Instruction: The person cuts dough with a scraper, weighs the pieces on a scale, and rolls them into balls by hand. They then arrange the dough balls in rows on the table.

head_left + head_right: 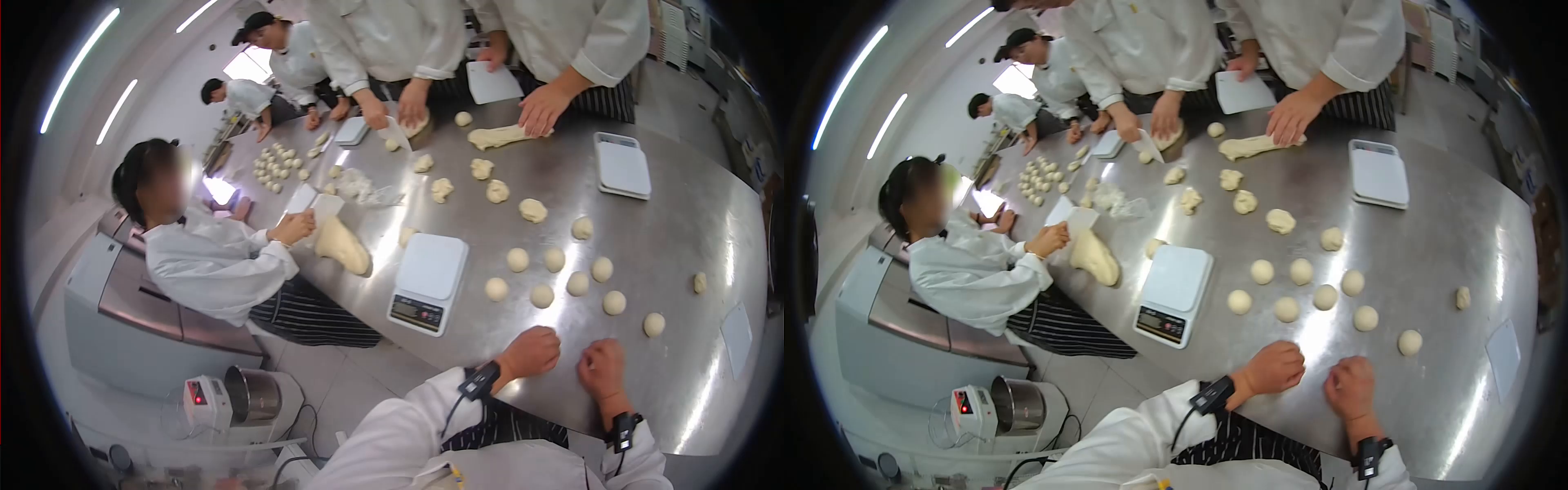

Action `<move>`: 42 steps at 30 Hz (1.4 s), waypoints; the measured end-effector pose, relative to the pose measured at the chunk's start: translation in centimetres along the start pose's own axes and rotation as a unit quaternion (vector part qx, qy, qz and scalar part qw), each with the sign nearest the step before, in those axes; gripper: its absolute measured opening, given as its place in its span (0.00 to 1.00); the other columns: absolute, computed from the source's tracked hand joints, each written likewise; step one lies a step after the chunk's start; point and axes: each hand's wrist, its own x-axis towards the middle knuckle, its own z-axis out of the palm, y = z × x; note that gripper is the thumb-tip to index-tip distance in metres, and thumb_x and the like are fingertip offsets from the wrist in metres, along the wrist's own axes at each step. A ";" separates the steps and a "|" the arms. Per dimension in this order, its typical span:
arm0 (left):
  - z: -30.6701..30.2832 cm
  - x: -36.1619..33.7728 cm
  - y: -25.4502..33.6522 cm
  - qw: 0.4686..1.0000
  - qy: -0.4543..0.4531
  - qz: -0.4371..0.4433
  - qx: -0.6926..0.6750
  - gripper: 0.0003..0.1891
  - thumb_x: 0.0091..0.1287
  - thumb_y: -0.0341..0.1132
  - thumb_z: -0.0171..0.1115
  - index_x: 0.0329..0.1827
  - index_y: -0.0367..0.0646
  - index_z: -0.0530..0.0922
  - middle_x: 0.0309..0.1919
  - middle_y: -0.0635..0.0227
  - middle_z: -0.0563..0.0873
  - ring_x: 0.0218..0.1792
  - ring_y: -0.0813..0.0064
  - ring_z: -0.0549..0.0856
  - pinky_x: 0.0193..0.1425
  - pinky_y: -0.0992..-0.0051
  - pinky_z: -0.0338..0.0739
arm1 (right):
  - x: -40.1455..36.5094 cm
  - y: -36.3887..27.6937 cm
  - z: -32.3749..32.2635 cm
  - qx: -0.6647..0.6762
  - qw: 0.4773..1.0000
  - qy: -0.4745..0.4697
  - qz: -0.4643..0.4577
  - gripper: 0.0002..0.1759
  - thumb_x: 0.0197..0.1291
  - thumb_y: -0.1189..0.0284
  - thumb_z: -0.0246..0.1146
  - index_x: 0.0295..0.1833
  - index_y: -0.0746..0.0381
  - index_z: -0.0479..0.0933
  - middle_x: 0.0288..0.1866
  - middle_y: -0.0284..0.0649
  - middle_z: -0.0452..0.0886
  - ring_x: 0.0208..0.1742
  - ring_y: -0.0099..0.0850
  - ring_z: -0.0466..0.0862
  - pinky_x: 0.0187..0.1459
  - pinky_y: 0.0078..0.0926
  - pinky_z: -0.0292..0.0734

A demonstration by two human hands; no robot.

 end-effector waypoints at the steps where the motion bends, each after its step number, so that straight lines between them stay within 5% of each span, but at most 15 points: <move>1: -1.1 0.4 -0.7 0.998 0.053 -0.002 0.019 0.07 0.49 0.27 0.68 0.28 0.44 0.77 0.32 0.70 0.80 0.40 0.65 0.81 0.47 0.68 0.77 | 0.6 0.6 -0.4 -0.007 0.999 0.032 0.024 0.07 0.39 0.78 0.66 0.27 0.60 0.76 0.36 0.40 0.76 0.38 0.42 0.77 0.43 0.42 0.73; 4: -3.2 -2.3 -1.6 0.994 0.093 -0.028 0.043 0.07 0.48 0.27 0.67 0.27 0.43 0.77 0.32 0.69 0.80 0.39 0.65 0.81 0.47 0.68 0.77 | -2.2 1.0 -3.0 -0.028 0.998 0.025 0.047 0.07 0.39 0.79 0.66 0.27 0.61 0.75 0.35 0.41 0.76 0.40 0.42 0.77 0.44 0.42 0.72; 6: -2.9 -5.8 -0.6 0.997 0.021 -0.072 -0.023 0.07 0.48 0.26 0.67 0.27 0.42 0.77 0.32 0.69 0.80 0.40 0.65 0.81 0.47 0.67 0.77 | -5.5 1.2 -4.0 0.001 1.000 -0.017 0.017 0.08 0.39 0.79 0.66 0.28 0.59 0.76 0.35 0.40 0.76 0.42 0.42 0.76 0.45 0.42 0.72; 14: -1.1 -1.8 0.1 0.998 0.058 -0.008 -0.001 0.06 0.50 0.27 0.67 0.28 0.43 0.77 0.32 0.70 0.80 0.40 0.66 0.81 0.49 0.68 0.77 | -0.6 -0.8 -0.3 0.013 1.000 -0.023 -0.001 0.08 0.39 0.77 0.68 0.28 0.58 0.76 0.36 0.38 0.77 0.43 0.43 0.76 0.46 0.42 0.71; 20: -2.8 -3.2 1.0 0.993 0.042 -0.075 0.084 0.07 0.50 0.30 0.68 0.31 0.46 0.80 0.36 0.70 0.82 0.43 0.66 0.82 0.50 0.68 0.76 | -1.1 -0.4 -1.9 -0.028 0.999 -0.041 -0.009 0.12 0.38 0.72 0.70 0.34 0.58 0.80 0.39 0.40 0.78 0.45 0.43 0.77 0.49 0.42 0.72; 22: -2.9 -3.3 0.5 0.996 0.038 -0.050 0.068 0.11 0.50 0.34 0.71 0.36 0.45 0.81 0.40 0.67 0.83 0.45 0.62 0.82 0.53 0.65 0.76 | -0.5 -0.9 -3.2 -0.024 0.994 -0.104 0.014 0.19 0.38 0.67 0.72 0.41 0.57 0.82 0.43 0.41 0.78 0.48 0.43 0.77 0.53 0.41 0.73; 25: -6.0 -3.2 0.8 0.985 -0.070 -0.153 -0.044 0.37 0.46 0.44 0.78 0.60 0.39 0.75 0.56 0.53 0.79 0.59 0.51 0.76 0.66 0.59 0.68 | 0.9 -1.6 -6.5 0.000 0.976 -0.208 0.061 0.31 0.43 0.59 0.75 0.54 0.57 0.78 0.52 0.41 0.78 0.57 0.43 0.75 0.57 0.40 0.72; 28: -10.3 -4.5 1.4 0.951 -0.097 -0.287 -0.059 0.43 0.45 0.42 0.79 0.65 0.40 0.70 0.61 0.52 0.73 0.62 0.51 0.72 0.67 0.59 0.68 | 0.2 -1.3 -8.9 0.030 0.967 -0.223 0.120 0.33 0.42 0.61 0.76 0.57 0.57 0.77 0.56 0.41 0.76 0.58 0.44 0.75 0.58 0.39 0.73; 31: -11.3 -5.3 1.4 0.917 -0.129 -0.360 -0.113 0.43 0.44 0.41 0.79 0.66 0.41 0.70 0.60 0.51 0.72 0.63 0.51 0.71 0.66 0.60 0.69 | -0.8 -0.8 -9.0 0.055 0.953 -0.216 0.203 0.37 0.40 0.64 0.77 0.60 0.57 0.75 0.58 0.41 0.74 0.59 0.43 0.74 0.58 0.38 0.74; 34: -9.9 -3.3 2.7 0.939 -0.134 -0.317 -0.027 0.40 0.46 0.40 0.78 0.64 0.41 0.71 0.56 0.53 0.73 0.58 0.51 0.72 0.63 0.61 0.71 | -0.5 -1.6 -8.2 -0.004 0.951 -0.254 0.174 0.38 0.40 0.66 0.77 0.61 0.57 0.74 0.59 0.42 0.73 0.60 0.43 0.72 0.58 0.38 0.75; 42: -6.6 -0.5 3.9 0.920 -0.185 -0.341 0.062 0.26 0.49 0.35 0.72 0.52 0.40 0.77 0.52 0.52 0.74 0.53 0.49 0.73 0.58 0.57 0.73 | -0.3 -2.3 -6.0 -0.016 0.944 -0.241 0.223 0.24 0.43 0.71 0.73 0.50 0.61 0.79 0.50 0.44 0.73 0.53 0.46 0.72 0.55 0.38 0.76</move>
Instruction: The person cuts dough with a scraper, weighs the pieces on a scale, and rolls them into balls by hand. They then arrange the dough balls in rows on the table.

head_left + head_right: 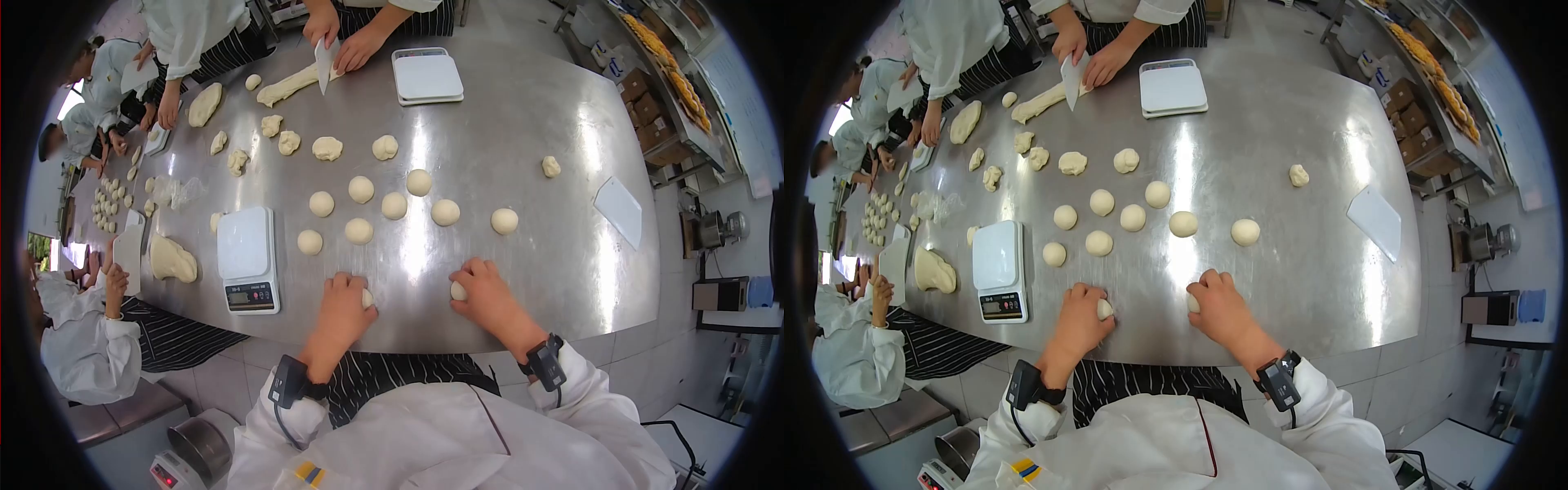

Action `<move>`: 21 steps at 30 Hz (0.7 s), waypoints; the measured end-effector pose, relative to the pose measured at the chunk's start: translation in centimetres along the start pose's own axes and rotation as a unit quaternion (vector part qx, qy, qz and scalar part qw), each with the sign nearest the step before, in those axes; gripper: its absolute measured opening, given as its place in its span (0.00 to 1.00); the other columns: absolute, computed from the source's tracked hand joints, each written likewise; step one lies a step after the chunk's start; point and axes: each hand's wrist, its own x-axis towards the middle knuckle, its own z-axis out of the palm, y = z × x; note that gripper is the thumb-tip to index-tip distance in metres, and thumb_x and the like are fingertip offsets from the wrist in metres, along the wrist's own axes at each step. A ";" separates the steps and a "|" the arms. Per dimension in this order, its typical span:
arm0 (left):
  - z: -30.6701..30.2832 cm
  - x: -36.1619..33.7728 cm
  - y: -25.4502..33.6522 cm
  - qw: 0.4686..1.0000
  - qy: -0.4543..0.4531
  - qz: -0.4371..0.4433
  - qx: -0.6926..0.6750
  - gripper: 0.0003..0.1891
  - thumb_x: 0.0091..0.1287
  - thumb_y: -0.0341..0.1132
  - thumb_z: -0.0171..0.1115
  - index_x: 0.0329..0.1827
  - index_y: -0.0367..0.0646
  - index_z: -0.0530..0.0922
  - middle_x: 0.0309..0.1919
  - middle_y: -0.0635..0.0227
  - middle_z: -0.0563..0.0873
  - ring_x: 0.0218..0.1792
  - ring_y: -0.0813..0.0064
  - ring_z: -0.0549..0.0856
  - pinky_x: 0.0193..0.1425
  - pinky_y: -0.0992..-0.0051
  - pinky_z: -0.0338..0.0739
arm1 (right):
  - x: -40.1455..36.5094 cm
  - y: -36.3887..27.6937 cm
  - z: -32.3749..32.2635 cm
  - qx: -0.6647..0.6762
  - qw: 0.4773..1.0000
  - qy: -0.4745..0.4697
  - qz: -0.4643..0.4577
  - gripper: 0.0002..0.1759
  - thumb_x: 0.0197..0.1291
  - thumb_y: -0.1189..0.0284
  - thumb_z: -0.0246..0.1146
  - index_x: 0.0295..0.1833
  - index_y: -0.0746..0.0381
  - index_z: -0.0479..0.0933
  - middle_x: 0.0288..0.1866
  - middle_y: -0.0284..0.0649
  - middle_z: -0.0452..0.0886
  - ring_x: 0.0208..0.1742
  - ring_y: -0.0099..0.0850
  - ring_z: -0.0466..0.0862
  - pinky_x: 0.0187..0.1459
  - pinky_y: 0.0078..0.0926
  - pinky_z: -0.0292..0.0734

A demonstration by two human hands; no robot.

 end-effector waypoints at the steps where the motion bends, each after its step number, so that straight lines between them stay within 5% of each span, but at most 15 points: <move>1: -0.3 0.2 0.3 1.000 -0.021 -0.015 0.008 0.24 0.49 0.34 0.71 0.51 0.41 0.77 0.51 0.52 0.74 0.53 0.48 0.73 0.58 0.57 0.73 | 0.2 0.0 0.1 -0.002 1.000 0.005 0.001 0.24 0.43 0.71 0.73 0.50 0.61 0.79 0.50 0.44 0.73 0.53 0.46 0.72 0.55 0.38 0.76; 9: -2.8 2.4 1.9 0.995 -0.075 -0.047 -0.045 0.18 0.46 0.32 0.68 0.43 0.43 0.77 0.45 0.51 0.74 0.47 0.48 0.75 0.54 0.58 0.74 | 1.8 -0.1 -0.8 0.038 0.996 -0.030 0.070 0.16 0.42 0.71 0.69 0.41 0.60 0.79 0.47 0.46 0.73 0.52 0.47 0.74 0.54 0.39 0.74; 11: -4.7 4.3 3.8 0.992 -0.042 0.053 -0.108 0.19 0.47 0.32 0.68 0.44 0.42 0.77 0.45 0.51 0.74 0.48 0.47 0.76 0.55 0.59 0.74 | 3.6 -0.4 -4.8 0.047 0.998 0.003 0.050 0.17 0.43 0.71 0.69 0.42 0.61 0.79 0.46 0.47 0.74 0.52 0.48 0.74 0.54 0.39 0.74; 16: -8.0 15.2 9.7 0.987 0.002 0.135 -0.082 0.22 0.48 0.33 0.69 0.49 0.40 0.78 0.46 0.49 0.75 0.49 0.49 0.77 0.55 0.61 0.75 | 10.9 1.4 -12.0 0.041 0.992 0.093 0.080 0.20 0.44 0.71 0.69 0.47 0.62 0.80 0.50 0.50 0.75 0.55 0.48 0.76 0.57 0.40 0.74; 21: -2.7 23.7 14.4 0.989 -0.056 0.130 0.041 0.26 0.45 0.36 0.73 0.50 0.40 0.79 0.49 0.48 0.78 0.52 0.51 0.79 0.55 0.59 0.77 | 14.8 6.1 -10.3 -0.056 0.987 0.120 0.086 0.23 0.45 0.72 0.69 0.51 0.63 0.80 0.50 0.50 0.76 0.53 0.49 0.78 0.56 0.40 0.74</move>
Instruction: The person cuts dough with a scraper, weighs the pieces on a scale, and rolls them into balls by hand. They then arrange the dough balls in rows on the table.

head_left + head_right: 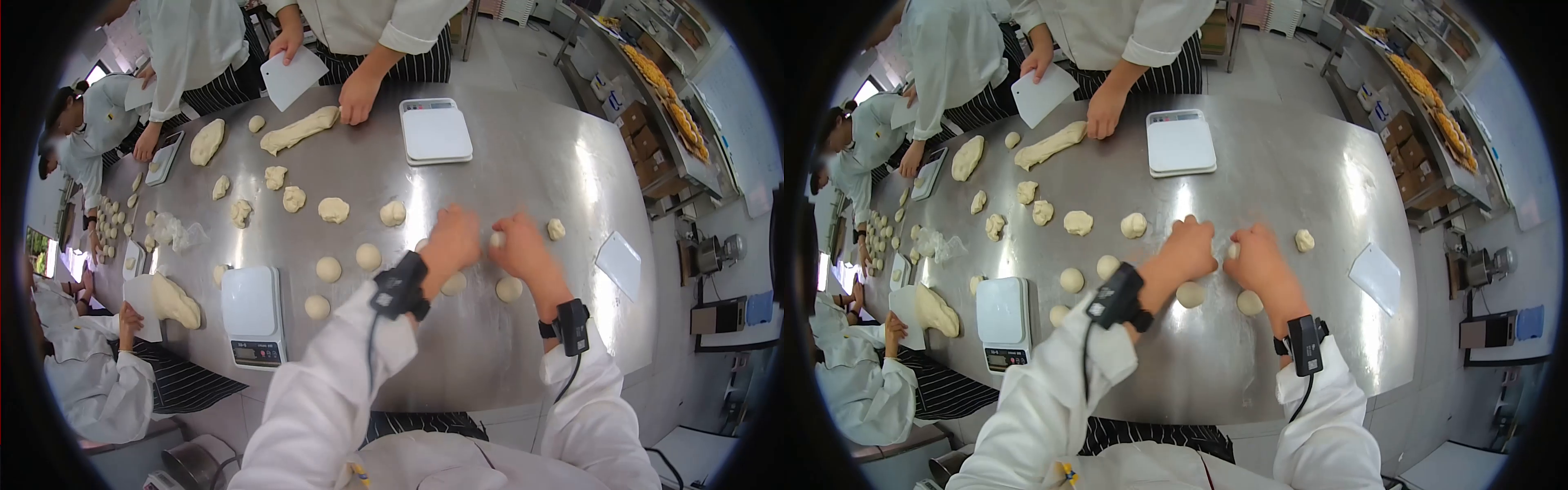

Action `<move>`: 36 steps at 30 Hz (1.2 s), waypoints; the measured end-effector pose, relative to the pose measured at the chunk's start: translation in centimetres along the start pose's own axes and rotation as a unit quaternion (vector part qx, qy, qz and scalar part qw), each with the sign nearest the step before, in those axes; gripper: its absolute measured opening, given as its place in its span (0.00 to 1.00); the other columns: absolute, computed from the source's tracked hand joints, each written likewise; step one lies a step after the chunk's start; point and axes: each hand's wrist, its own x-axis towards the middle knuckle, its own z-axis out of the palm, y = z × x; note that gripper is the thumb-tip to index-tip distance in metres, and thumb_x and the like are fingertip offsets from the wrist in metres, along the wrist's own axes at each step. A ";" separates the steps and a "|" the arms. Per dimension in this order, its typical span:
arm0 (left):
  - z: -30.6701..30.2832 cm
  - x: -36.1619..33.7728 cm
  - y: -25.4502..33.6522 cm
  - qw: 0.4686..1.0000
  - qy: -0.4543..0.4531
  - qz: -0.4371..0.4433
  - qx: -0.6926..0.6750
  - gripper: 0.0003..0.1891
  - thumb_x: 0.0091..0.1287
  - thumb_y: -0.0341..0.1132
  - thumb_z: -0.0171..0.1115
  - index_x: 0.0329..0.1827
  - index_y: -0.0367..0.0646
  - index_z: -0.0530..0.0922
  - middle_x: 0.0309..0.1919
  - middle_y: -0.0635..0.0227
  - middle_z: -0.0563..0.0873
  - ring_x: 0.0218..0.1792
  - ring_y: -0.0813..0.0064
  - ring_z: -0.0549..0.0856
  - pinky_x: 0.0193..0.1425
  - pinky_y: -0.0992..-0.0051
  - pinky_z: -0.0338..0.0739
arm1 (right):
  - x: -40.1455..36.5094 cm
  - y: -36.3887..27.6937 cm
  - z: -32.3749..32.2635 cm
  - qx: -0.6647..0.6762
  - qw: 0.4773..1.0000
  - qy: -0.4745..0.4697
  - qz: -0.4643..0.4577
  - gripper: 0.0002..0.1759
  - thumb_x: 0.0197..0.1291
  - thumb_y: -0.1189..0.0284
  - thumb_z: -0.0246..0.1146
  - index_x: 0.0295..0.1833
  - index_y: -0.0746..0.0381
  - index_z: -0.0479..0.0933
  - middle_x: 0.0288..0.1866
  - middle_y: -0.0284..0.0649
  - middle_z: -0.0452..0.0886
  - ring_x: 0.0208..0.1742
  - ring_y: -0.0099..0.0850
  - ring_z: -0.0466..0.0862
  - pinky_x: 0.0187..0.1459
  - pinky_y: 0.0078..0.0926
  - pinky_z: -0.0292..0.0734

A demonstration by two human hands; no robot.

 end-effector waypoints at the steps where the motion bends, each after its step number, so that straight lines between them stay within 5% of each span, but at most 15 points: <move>1: 1.0 0.2 -0.8 1.000 0.002 -0.002 -0.002 0.26 0.45 0.36 0.73 0.50 0.40 0.79 0.49 0.48 0.78 0.52 0.51 0.79 0.55 0.59 0.77 | 0.2 1.0 1.8 -0.024 0.999 -0.036 0.015 0.25 0.45 0.70 0.70 0.53 0.63 0.79 0.51 0.50 0.76 0.53 0.49 0.78 0.56 0.40 0.74; 3: 3.0 0.5 -0.8 1.000 0.013 0.008 -0.016 0.29 0.45 0.38 0.75 0.52 0.40 0.78 0.50 0.48 0.78 0.54 0.50 0.79 0.55 0.57 0.78 | -1.0 0.9 2.8 -0.056 0.995 -0.071 0.045 0.28 0.45 0.69 0.71 0.55 0.63 0.78 0.51 0.50 0.76 0.53 0.50 0.77 0.56 0.40 0.74; 5: 0.5 -0.9 -1.1 0.997 0.007 0.022 -0.075 0.36 0.48 0.44 0.75 0.61 0.41 0.74 0.55 0.51 0.78 0.59 0.51 0.78 0.61 0.59 0.76 | -2.7 0.4 0.4 -0.024 0.999 0.031 -0.003 0.28 0.48 0.70 0.71 0.58 0.61 0.76 0.55 0.50 0.75 0.59 0.49 0.75 0.60 0.41 0.73; 9: -5.0 -3.3 -10.5 0.987 0.135 -0.006 -0.087 0.27 0.55 0.40 0.71 0.59 0.42 0.76 0.56 0.54 0.79 0.56 0.53 0.78 0.62 0.61 0.73 | -4.6 6.1 -4.3 0.001 0.991 0.117 0.059 0.32 0.49 0.69 0.72 0.63 0.60 0.74 0.59 0.50 0.73 0.63 0.47 0.73 0.62 0.41 0.72; 11: -8.4 -4.3 -13.6 0.989 0.126 -0.080 0.019 0.27 0.53 0.36 0.72 0.58 0.43 0.77 0.54 0.54 0.79 0.55 0.50 0.77 0.61 0.60 0.73 | -4.5 9.6 -6.0 0.041 0.976 0.074 0.202 0.33 0.50 0.70 0.71 0.64 0.58 0.72 0.61 0.48 0.73 0.65 0.46 0.72 0.63 0.41 0.71; 15: -7.0 -4.0 -18.7 0.989 0.092 -0.076 0.084 0.28 0.52 0.34 0.73 0.58 0.45 0.77 0.54 0.55 0.79 0.55 0.48 0.76 0.62 0.59 0.72 | -1.7 10.8 -4.5 0.014 0.989 0.077 0.122 0.30 0.50 0.71 0.72 0.62 0.59 0.74 0.59 0.48 0.73 0.63 0.46 0.73 0.61 0.41 0.72; 17: -6.1 -3.6 -18.7 0.993 0.021 -0.060 0.102 0.28 0.51 0.34 0.73 0.58 0.46 0.77 0.54 0.55 0.78 0.56 0.48 0.76 0.62 0.59 0.72 | -0.4 9.1 -3.9 -0.099 0.978 0.075 0.166 0.25 0.50 0.73 0.70 0.57 0.60 0.76 0.59 0.47 0.74 0.62 0.46 0.74 0.60 0.41 0.72; 20: -5.2 -2.9 -21.7 0.992 0.018 -0.092 0.084 0.27 0.53 0.37 0.73 0.58 0.50 0.77 0.53 0.57 0.79 0.57 0.52 0.76 0.61 0.59 0.74 | 0.4 6.5 -2.4 0.006 0.989 0.145 0.035 0.22 0.52 0.71 0.70 0.54 0.61 0.77 0.61 0.47 0.74 0.62 0.46 0.74 0.60 0.41 0.73; 23: -7.2 -4.2 -20.1 0.988 0.003 -0.128 0.081 0.25 0.54 0.35 0.71 0.57 0.49 0.78 0.52 0.56 0.78 0.56 0.51 0.77 0.62 0.60 0.74 | 1.6 -1.5 0.6 0.067 0.990 0.039 -0.119 0.22 0.53 0.68 0.69 0.54 0.60 0.78 0.60 0.45 0.75 0.60 0.46 0.75 0.59 0.39 0.74; 25: -6.9 -4.5 -20.9 0.990 0.003 -0.117 0.075 0.22 0.54 0.33 0.69 0.54 0.48 0.78 0.51 0.54 0.78 0.55 0.50 0.77 0.60 0.60 0.74 | 3.9 -6.8 3.3 0.081 0.984 -0.050 -0.148 0.24 0.54 0.67 0.69 0.58 0.55 0.77 0.64 0.44 0.72 0.64 0.46 0.73 0.61 0.38 0.73; 27: -7.3 -5.5 -21.4 0.992 0.003 -0.102 0.071 0.20 0.54 0.31 0.67 0.52 0.46 0.79 0.51 0.53 0.78 0.54 0.50 0.78 0.58 0.60 0.75 | 6.3 -10.9 6.3 0.038 0.983 -0.039 -0.174 0.24 0.54 0.65 0.69 0.58 0.53 0.77 0.63 0.46 0.72 0.63 0.47 0.73 0.60 0.41 0.74; 31: -7.6 -8.8 -21.0 0.962 0.251 -0.084 -0.070 0.15 0.49 0.28 0.64 0.42 0.40 0.77 0.43 0.52 0.80 0.44 0.52 0.80 0.50 0.62 0.76 | 9.6 -12.4 9.9 -0.087 0.976 -0.116 -0.164 0.21 0.54 0.65 0.69 0.54 0.55 0.79 0.56 0.45 0.76 0.57 0.46 0.76 0.56 0.41 0.76; 33: -8.9 -12.1 -20.4 0.931 0.317 -0.054 -0.175 0.14 0.50 0.26 0.62 0.42 0.40 0.76 0.38 0.59 0.80 0.41 0.61 0.81 0.48 0.68 0.76 | 8.5 -13.3 7.8 0.137 0.978 -0.041 -0.149 0.16 0.55 0.68 0.67 0.50 0.57 0.79 0.50 0.43 0.78 0.51 0.46 0.78 0.53 0.40 0.76; 35: -11.2 -17.6 -17.1 0.886 0.209 -0.099 -0.401 0.15 0.51 0.21 0.56 0.43 0.40 0.74 0.36 0.67 0.78 0.42 0.76 0.78 0.46 0.76 0.74 | 4.0 -13.1 2.7 0.201 0.955 -0.023 -0.215 0.15 0.56 0.68 0.67 0.49 0.58 0.79 0.47 0.42 0.79 0.48 0.46 0.79 0.51 0.38 0.76; 36: -9.7 -20.3 -16.0 0.894 0.205 -0.051 -0.395 0.15 0.51 0.20 0.55 0.43 0.40 0.74 0.37 0.66 0.78 0.41 0.75 0.77 0.46 0.75 0.74 | 1.1 -12.4 1.2 0.223 0.938 -0.007 -0.265 0.17 0.55 0.67 0.68 0.50 0.57 0.79 0.47 0.41 0.79 0.48 0.45 0.79 0.50 0.38 0.76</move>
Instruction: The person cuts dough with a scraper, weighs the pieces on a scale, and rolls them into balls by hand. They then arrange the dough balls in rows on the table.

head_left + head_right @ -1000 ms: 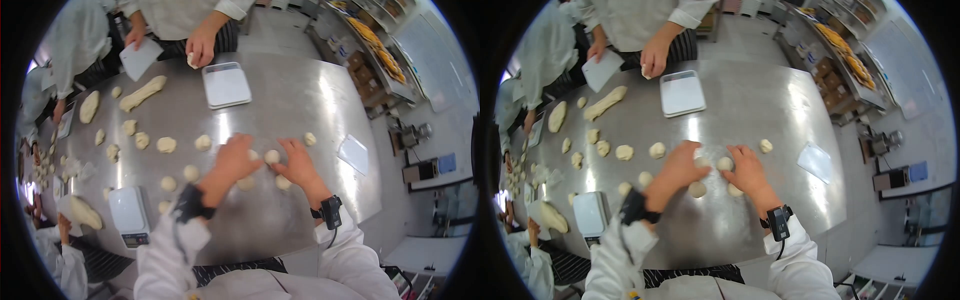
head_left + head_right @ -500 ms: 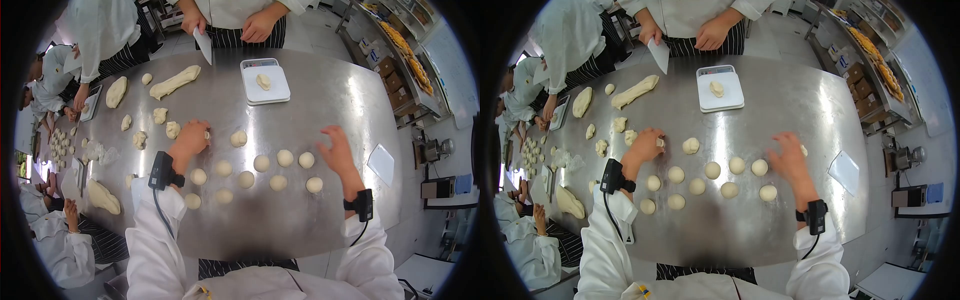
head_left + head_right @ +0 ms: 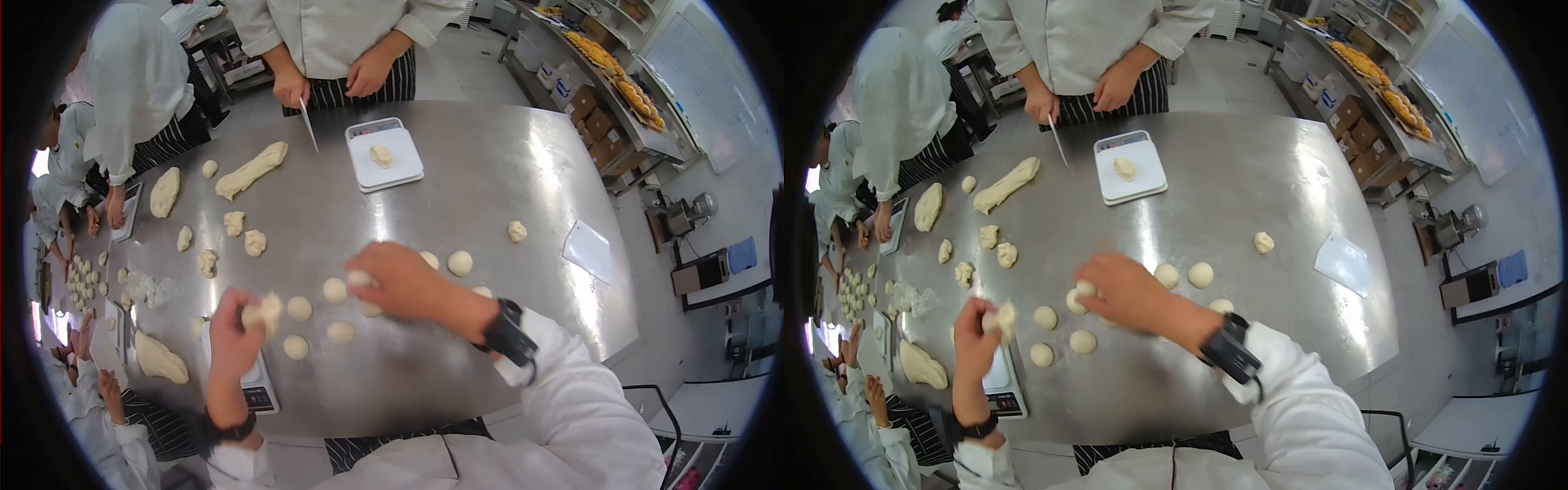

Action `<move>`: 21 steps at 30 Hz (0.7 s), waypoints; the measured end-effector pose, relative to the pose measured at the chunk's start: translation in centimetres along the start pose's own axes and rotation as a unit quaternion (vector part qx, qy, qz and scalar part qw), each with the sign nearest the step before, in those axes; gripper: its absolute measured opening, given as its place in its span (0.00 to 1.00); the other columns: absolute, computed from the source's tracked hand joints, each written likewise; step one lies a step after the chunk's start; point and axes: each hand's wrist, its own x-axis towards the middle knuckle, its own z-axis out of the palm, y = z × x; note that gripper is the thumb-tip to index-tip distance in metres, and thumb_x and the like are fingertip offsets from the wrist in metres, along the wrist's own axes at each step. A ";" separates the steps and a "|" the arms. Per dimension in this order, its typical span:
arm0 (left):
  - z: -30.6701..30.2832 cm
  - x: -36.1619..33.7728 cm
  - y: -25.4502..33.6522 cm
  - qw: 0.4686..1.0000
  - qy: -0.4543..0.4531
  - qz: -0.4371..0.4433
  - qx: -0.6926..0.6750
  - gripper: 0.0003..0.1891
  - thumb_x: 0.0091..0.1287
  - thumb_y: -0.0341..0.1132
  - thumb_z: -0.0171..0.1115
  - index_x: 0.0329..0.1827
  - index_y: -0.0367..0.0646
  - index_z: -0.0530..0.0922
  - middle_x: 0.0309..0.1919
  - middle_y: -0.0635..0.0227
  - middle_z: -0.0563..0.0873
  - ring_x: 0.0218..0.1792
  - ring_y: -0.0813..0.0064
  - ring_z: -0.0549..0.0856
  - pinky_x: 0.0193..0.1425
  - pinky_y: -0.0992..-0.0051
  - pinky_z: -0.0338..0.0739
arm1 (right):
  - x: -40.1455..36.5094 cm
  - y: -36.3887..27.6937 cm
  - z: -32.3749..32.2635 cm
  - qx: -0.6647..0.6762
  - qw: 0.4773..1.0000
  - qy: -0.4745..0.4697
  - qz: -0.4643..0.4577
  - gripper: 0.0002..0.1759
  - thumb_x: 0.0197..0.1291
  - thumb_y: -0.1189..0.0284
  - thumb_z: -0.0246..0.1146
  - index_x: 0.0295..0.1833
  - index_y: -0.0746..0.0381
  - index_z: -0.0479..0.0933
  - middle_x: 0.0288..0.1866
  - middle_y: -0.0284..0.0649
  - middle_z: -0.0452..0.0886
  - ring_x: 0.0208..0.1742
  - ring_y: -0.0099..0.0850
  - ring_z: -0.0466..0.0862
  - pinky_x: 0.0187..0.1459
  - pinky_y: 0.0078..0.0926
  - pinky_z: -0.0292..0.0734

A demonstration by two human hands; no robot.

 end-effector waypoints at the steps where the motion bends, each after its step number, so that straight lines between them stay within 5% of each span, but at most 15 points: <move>1: 0.6 -3.1 -0.7 0.999 -0.022 0.046 0.000 0.15 0.51 0.20 0.54 0.42 0.40 0.74 0.38 0.65 0.77 0.41 0.74 0.77 0.46 0.74 0.74 | -3.1 -1.2 -0.6 0.020 0.998 0.011 -0.058 0.19 0.54 0.66 0.69 0.52 0.56 0.79 0.47 0.40 0.79 0.48 0.43 0.79 0.50 0.38 0.76; 2: 2.2 -5.4 -1.0 0.987 -0.071 0.132 0.061 0.15 0.51 0.20 0.55 0.42 0.41 0.75 0.39 0.63 0.75 0.40 0.69 0.77 0.46 0.72 0.73 | -6.3 -1.7 0.1 0.022 0.997 -0.037 -0.059 0.22 0.53 0.65 0.70 0.54 0.56 0.78 0.49 0.41 0.79 0.51 0.44 0.79 0.52 0.39 0.76; 4: 6.8 -9.7 -5.0 0.980 -0.108 0.118 0.119 0.17 0.48 0.27 0.66 0.44 0.45 0.77 0.40 0.58 0.75 0.40 0.60 0.78 0.43 0.67 0.76 | -11.6 -2.2 1.1 0.023 0.994 -0.085 -0.063 0.25 0.52 0.64 0.72 0.56 0.57 0.77 0.51 0.42 0.79 0.53 0.44 0.79 0.54 0.39 0.75; 6: 11.5 -12.8 -7.6 0.969 -0.085 0.109 0.203 0.19 0.47 0.30 0.70 0.45 0.47 0.78 0.42 0.57 0.75 0.41 0.56 0.78 0.42 0.65 0.77 | -14.5 -1.9 0.5 -0.186 0.967 -0.164 -0.066 0.30 0.51 0.64 0.73 0.60 0.59 0.75 0.59 0.46 0.77 0.61 0.45 0.76 0.60 0.42 0.72; 8: 13.8 -13.3 -8.7 0.957 -0.062 0.115 0.261 0.20 0.47 0.31 0.71 0.45 0.48 0.79 0.42 0.57 0.76 0.42 0.56 0.78 0.41 0.64 0.78 | -13.9 1.5 -3.7 -0.093 0.993 -0.021 0.065 0.34 0.52 0.62 0.73 0.63 0.61 0.72 0.68 0.52 0.70 0.68 0.50 0.69 0.66 0.46 0.67; 9: 14.3 -13.4 -9.0 0.961 -0.013 0.112 0.254 0.20 0.46 0.30 0.71 0.45 0.47 0.79 0.44 0.57 0.75 0.43 0.55 0.78 0.45 0.62 0.77 | -13.5 3.7 -6.1 -0.145 0.961 0.127 0.200 0.36 0.53 0.60 0.73 0.66 0.61 0.71 0.69 0.52 0.68 0.69 0.54 0.67 0.66 0.48 0.66; 11: 14.9 -13.9 -9.0 0.960 0.056 0.096 0.258 0.20 0.46 0.29 0.71 0.45 0.46 0.79 0.45 0.57 0.75 0.45 0.54 0.77 0.48 0.61 0.76 | -12.2 9.5 -10.5 -0.396 0.861 0.213 0.238 0.31 0.56 0.61 0.70 0.65 0.58 0.73 0.68 0.48 0.70 0.66 0.56 0.68 0.64 0.47 0.68; 13: 14.6 -13.4 -8.9 0.927 0.021 0.178 0.329 0.20 0.48 0.31 0.69 0.48 0.49 0.81 0.47 0.58 0.77 0.49 0.56 0.78 0.51 0.62 0.78 | -13.7 16.1 -11.5 -0.369 0.859 0.022 0.354 0.24 0.58 0.66 0.68 0.61 0.57 0.76 0.62 0.49 0.74 0.62 0.53 0.72 0.61 0.45 0.70; 14: 14.0 -13.5 -8.6 0.925 0.044 0.166 0.340 0.20 0.48 0.31 0.69 0.48 0.49 0.81 0.47 0.58 0.77 0.49 0.56 0.78 0.51 0.62 0.78 | -14.3 20.1 -12.2 -0.332 0.892 0.042 0.304 0.16 0.60 0.72 0.64 0.54 0.58 0.80 0.52 0.48 0.79 0.55 0.48 0.77 0.56 0.45 0.73; 15: 13.8 -13.5 -8.5 0.929 0.005 0.181 0.324 0.21 0.49 0.32 0.69 0.50 0.48 0.80 0.48 0.59 0.78 0.50 0.56 0.77 0.54 0.61 0.77 | -13.3 20.1 -12.3 -0.286 0.929 0.137 0.189 0.11 0.59 0.78 0.61 0.49 0.60 0.80 0.44 0.47 0.80 0.48 0.45 0.80 0.51 0.41 0.75; 16: 13.8 -13.3 -8.4 0.932 -0.034 0.194 0.303 0.23 0.49 0.32 0.69 0.51 0.48 0.80 0.49 0.60 0.78 0.51 0.55 0.77 0.57 0.61 0.75 | -10.1 16.8 -12.2 -0.186 0.938 0.238 0.170 0.11 0.59 0.78 0.62 0.48 0.62 0.79 0.41 0.43 0.80 0.45 0.38 0.80 0.47 0.33 0.75; 17: 13.9 -13.0 -8.4 0.935 -0.018 0.179 0.306 0.23 0.49 0.32 0.69 0.51 0.48 0.80 0.49 0.60 0.78 0.51 0.55 0.77 0.57 0.61 0.75 | -6.3 10.3 -12.2 -0.167 0.924 0.320 0.128 0.10 0.63 0.77 0.63 0.50 0.63 0.78 0.43 0.40 0.79 0.45 0.30 0.79 0.46 0.25 0.75; 19: 13.5 -13.4 -8.9 0.932 -0.019 0.213 0.293 0.25 0.50 0.33 0.70 0.55 0.47 0.78 0.50 0.61 0.78 0.53 0.56 0.76 0.60 0.62 0.73 | -0.9 -0.1 -11.5 -0.081 0.861 0.477 -0.155 0.12 0.72 0.77 0.54 0.57 0.68 0.72 0.56 0.44 0.74 0.53 0.32 0.78 0.55 0.27 0.75; 21: 13.9 -13.9 -9.0 0.928 -0.014 0.202 0.313 0.25 0.51 0.33 0.69 0.55 0.46 0.78 0.50 0.61 0.78 0.54 0.56 0.76 0.61 0.61 0.73 | 2.3 -0.7 -7.7 -0.169 0.837 0.472 -0.220 0.13 0.71 0.77 0.52 0.59 0.67 0.70 0.60 0.46 0.73 0.57 0.36 0.76 0.59 0.33 0.72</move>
